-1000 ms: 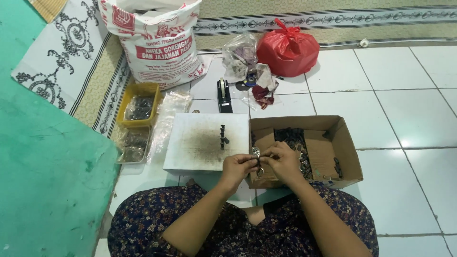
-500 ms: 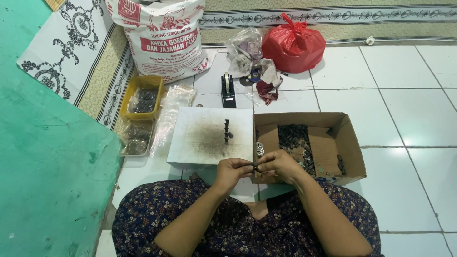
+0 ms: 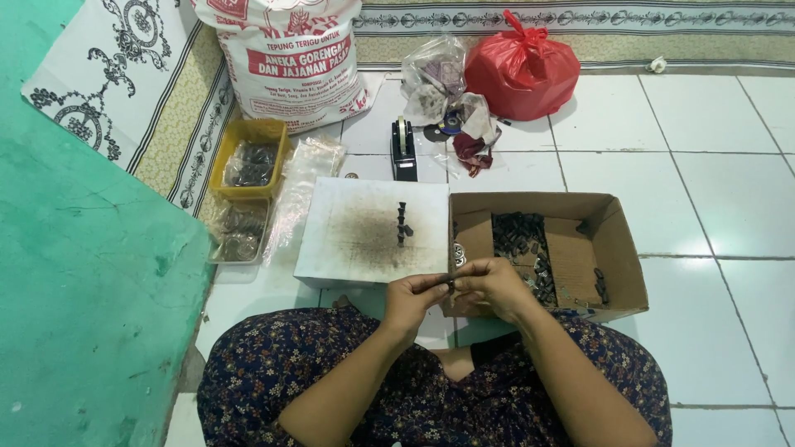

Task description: Assembling small metal components by inserting pins into a base plate jig and packaging them into bags.

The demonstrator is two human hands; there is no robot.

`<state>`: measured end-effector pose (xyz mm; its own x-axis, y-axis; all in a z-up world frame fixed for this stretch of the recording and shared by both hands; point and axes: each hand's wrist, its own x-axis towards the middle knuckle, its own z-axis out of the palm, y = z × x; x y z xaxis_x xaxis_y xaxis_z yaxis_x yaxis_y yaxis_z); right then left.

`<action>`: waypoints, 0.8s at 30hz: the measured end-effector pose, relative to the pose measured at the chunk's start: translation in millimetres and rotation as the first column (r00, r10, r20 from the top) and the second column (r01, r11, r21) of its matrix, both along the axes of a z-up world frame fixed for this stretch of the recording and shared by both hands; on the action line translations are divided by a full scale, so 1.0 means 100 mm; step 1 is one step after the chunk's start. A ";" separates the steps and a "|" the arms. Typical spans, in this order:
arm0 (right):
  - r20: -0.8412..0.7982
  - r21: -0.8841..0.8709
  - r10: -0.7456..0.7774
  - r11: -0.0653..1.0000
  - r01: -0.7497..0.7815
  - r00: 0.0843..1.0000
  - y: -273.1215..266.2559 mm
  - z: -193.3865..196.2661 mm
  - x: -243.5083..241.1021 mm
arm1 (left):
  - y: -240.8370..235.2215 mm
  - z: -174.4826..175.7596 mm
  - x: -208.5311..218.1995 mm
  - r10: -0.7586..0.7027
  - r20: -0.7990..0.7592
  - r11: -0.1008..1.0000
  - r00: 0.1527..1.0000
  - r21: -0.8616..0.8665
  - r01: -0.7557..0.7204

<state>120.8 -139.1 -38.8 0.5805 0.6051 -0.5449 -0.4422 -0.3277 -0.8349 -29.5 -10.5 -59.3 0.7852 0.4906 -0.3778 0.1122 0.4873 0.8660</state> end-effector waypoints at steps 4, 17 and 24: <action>-0.038 0.021 0.014 1.000 -0.013 0.999 -0.03 0.08 0.03 | -0.01 0.05 0.00 -0.004 0.012 1.000 1.000 -0.002 0.004; 0.009 0.016 0.018 1.000 -0.018 1.000 0.09 0.22 -0.11 | 0.01 0.06 0.00 0.079 0.013 0.995 0.997 -0.063 -0.078; 0.108 -0.022 0.030 0.999 -0.027 0.994 0.21 0.16 -0.20 | 0.08 0.04 -0.03 0.145 0.015 0.987 0.989 -0.068 -0.143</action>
